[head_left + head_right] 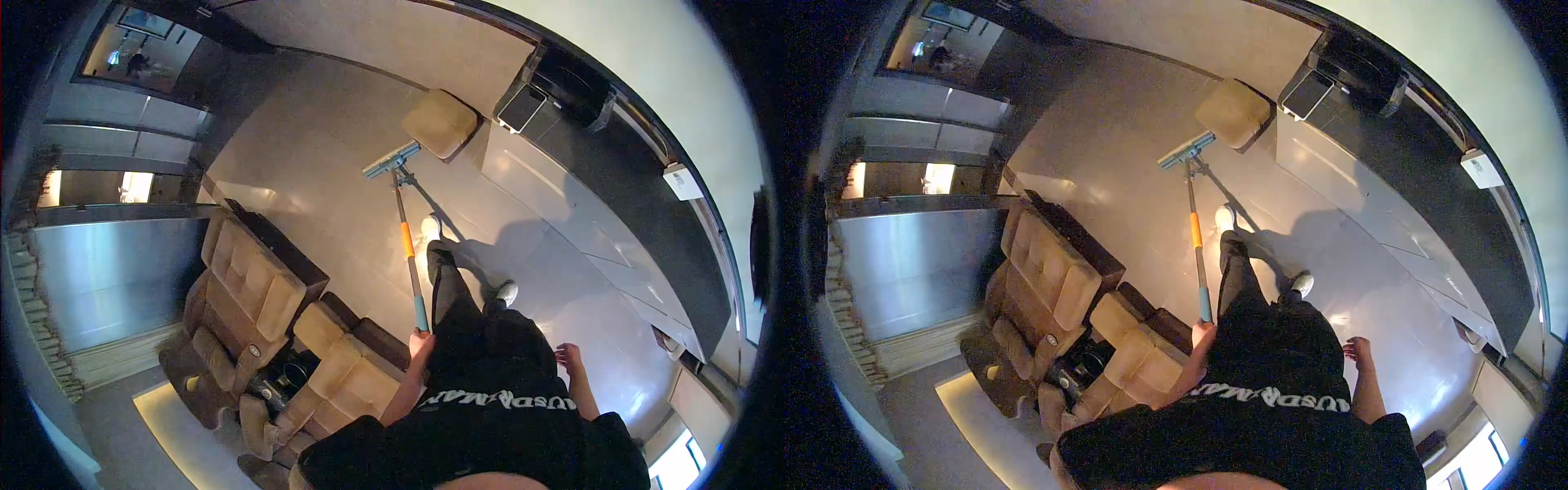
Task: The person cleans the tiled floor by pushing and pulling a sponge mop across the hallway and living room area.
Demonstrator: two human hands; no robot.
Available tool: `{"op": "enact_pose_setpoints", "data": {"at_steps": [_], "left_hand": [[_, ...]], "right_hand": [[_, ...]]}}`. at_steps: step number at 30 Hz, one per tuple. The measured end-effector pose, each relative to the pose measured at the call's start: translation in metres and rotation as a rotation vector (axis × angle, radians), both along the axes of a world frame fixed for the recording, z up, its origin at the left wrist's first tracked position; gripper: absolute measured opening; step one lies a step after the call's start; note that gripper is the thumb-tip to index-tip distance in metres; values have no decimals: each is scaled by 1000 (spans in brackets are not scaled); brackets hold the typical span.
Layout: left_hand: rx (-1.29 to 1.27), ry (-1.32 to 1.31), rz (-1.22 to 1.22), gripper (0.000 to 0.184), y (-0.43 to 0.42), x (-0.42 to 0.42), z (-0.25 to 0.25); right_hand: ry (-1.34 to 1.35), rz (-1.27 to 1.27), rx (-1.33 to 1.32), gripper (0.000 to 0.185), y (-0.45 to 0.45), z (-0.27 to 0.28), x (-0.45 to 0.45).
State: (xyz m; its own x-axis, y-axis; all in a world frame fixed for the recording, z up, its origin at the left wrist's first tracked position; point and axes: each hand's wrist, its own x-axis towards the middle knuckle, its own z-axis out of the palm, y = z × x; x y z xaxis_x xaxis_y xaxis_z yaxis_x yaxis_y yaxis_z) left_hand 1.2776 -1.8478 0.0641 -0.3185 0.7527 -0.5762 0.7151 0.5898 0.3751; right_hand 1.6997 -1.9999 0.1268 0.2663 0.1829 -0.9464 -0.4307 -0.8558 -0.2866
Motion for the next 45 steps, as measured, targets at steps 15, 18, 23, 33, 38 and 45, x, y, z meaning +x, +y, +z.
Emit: {"op": "enact_pose_setpoints", "data": {"at_steps": [15,18,23,33,38,45], "left_hand": [[-43,-546,456,4,400,-18,-27],[49,-704,379,7,508,-4,-70],[123,-1046,624,20,703,38,-127],[-121,-270,203,11,588,22,-152],[-62,-311,406,11,412,-32,-49],[0,-737,426,8,125,-29,-49]], "right_hand": [[-92,-90,-46,22,151,-55,-79],[-116,-141,-36,23,198,-61,-112],[-58,2,151,20,290,-52,-155],[-60,-64,192,21,235,-59,-155],[-4,62,182,21,167,-78,-95],[90,219,287,23,68,-74,20]]}}
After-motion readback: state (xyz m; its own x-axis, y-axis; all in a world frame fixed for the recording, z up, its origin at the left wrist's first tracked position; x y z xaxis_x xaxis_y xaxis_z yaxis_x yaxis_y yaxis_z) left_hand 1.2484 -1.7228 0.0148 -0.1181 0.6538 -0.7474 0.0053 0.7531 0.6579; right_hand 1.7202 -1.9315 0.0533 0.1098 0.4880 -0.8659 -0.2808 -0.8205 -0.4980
